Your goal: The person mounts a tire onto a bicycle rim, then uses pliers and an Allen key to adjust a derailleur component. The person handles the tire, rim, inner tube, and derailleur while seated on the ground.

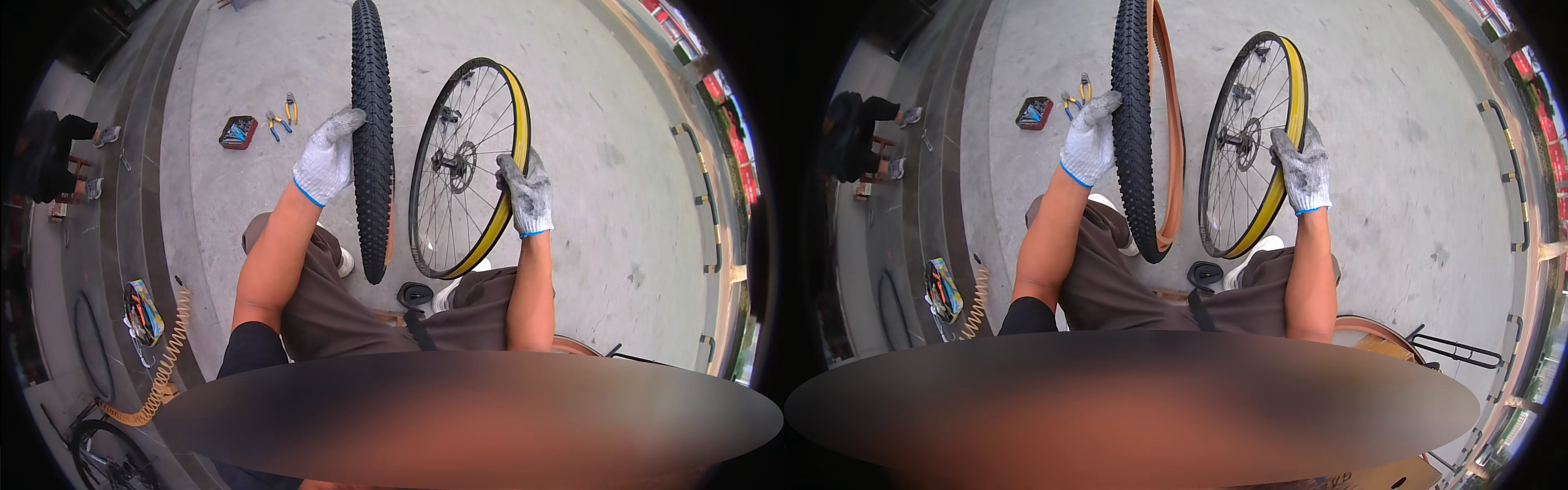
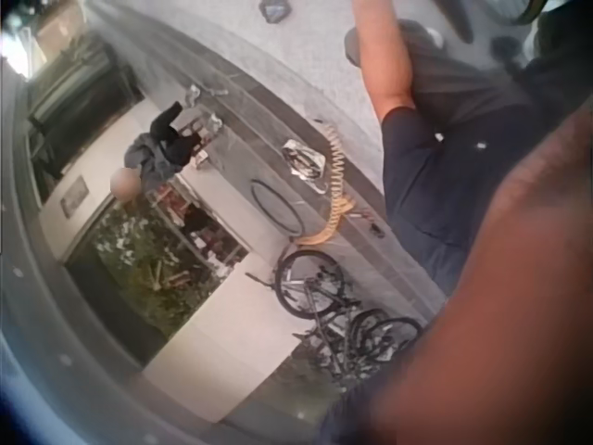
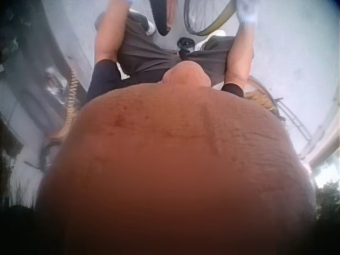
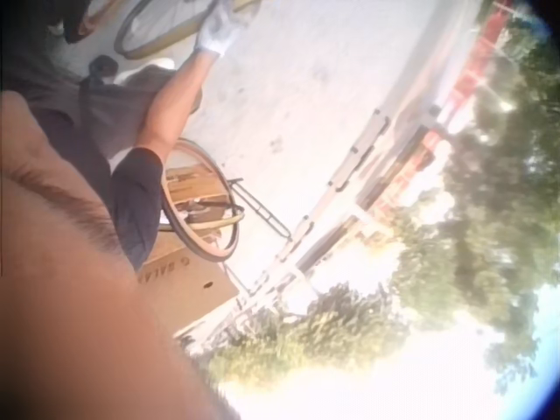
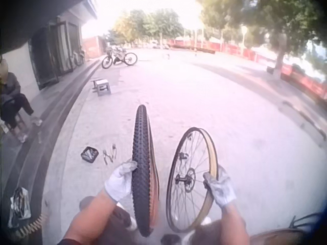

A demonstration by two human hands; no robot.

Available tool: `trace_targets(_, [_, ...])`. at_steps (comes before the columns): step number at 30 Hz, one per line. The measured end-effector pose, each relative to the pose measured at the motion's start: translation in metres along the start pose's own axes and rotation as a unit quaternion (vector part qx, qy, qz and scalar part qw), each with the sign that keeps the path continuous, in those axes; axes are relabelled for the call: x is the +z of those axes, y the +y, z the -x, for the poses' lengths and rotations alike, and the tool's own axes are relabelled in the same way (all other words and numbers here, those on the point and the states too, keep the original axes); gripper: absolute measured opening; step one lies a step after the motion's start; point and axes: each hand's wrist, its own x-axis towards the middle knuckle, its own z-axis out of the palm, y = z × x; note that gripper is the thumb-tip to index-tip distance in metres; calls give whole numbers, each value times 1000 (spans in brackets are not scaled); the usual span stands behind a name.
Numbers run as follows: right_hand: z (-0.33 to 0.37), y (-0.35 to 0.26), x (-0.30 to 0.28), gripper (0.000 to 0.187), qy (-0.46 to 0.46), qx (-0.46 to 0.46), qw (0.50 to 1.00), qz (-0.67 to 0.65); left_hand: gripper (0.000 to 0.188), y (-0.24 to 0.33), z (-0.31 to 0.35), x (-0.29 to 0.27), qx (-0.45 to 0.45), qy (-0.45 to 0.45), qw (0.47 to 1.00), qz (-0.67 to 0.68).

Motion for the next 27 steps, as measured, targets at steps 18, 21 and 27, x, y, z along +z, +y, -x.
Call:
trace_targets(18, [-2, 5, 0, 26, -18, -15, 1000, 12, 28, -14, -2, 6, 8, -31, 997, 75])
trace_targets(21, [-2, 5, 0, 27, -20, -10, 999, 30, 31, -13, -3, 7, -8, -42, 998, 47])
trace_targets(27, [-4, 7, 0, 25, -32, -33, 998, 45, 27, -19, -5, 8, 6, -7, 998, 56])
